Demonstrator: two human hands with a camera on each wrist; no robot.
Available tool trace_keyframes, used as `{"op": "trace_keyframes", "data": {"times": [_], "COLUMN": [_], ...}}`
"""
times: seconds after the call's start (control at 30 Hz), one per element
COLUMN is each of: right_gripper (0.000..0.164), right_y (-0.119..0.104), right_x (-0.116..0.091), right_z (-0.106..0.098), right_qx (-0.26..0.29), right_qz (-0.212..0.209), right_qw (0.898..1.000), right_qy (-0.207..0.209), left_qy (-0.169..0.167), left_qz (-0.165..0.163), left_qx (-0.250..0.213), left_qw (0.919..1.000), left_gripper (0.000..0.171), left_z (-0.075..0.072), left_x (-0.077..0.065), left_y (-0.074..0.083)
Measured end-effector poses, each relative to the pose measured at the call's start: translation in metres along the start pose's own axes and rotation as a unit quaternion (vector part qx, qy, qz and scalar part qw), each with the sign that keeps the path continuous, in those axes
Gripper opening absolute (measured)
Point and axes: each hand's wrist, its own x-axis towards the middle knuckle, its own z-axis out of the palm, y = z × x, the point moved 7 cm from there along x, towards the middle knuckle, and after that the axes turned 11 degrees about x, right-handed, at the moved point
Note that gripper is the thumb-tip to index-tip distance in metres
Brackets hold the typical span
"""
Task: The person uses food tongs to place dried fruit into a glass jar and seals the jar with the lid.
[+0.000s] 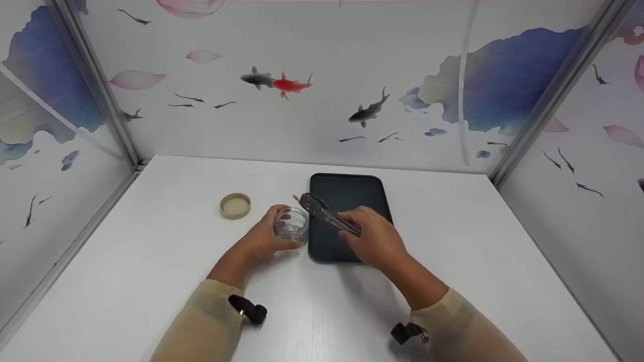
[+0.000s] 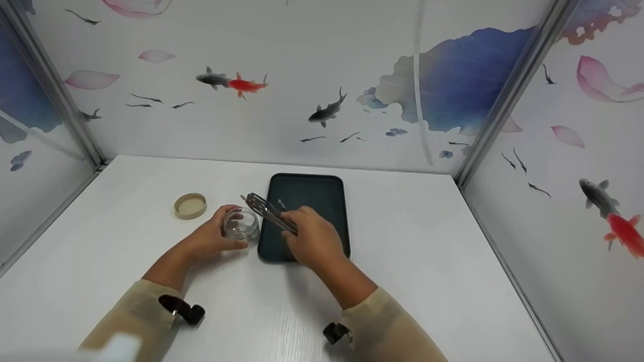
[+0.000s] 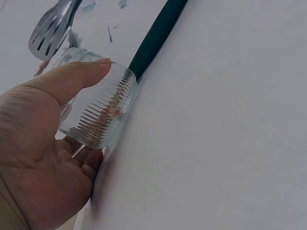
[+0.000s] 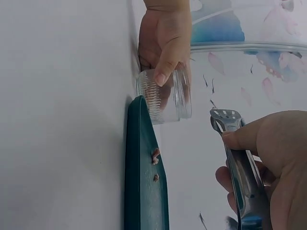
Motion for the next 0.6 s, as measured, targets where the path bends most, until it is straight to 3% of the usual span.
{"op": "trace_keyframes", "data": {"times": [0.33, 0.6], "right_gripper": [0.043, 0.042], "right_y": [-0.0058, -0.0078], "right_x": [-0.0083, -0.0104], "right_z": [0.0062, 0.0078], "right_qx": [0.0, -0.002], "right_qz": [0.001, -0.014], "right_qw": [1.0, 1.0], "right_qy": [-0.017, -0.016], "left_qy": [0.0, 0.002], "left_qz": [0.019, 0.008], "left_qx": [-0.023, -0.019], "left_qw": [0.9996, 0.9998], "left_gripper": [0.1, 0.102], "left_z": [0.0012, 0.0018], "left_x": [0.0016, -0.0007], "left_y": [0.0009, -0.0009]}}
